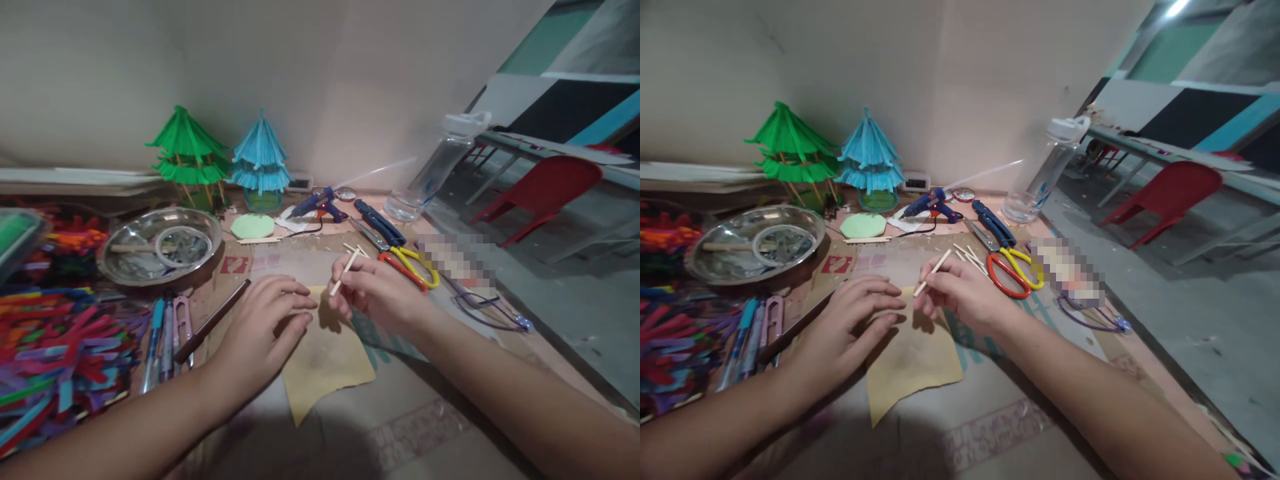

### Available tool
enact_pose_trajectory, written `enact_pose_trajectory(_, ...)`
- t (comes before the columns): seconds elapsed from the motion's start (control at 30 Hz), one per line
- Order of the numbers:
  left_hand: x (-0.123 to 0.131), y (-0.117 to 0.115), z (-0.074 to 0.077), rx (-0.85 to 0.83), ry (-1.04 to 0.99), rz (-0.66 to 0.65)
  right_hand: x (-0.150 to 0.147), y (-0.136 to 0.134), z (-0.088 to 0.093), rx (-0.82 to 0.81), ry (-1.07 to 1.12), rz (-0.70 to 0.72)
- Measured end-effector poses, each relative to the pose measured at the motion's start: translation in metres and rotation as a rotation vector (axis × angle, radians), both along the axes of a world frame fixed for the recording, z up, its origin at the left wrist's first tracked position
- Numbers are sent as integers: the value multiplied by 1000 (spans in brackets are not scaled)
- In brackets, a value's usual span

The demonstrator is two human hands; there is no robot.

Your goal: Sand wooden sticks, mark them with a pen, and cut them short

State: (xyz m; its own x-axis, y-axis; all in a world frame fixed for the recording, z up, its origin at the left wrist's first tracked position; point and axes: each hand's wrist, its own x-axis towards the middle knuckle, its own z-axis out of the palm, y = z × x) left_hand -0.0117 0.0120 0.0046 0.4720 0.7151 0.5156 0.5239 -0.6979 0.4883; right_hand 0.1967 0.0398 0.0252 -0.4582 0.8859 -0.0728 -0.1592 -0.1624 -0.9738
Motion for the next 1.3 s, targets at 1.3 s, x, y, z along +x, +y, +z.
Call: enact_pose_trajectory(1.3, -2, 5, -4, 86, 63, 90, -9, -3, -5, 372, -269, -169)
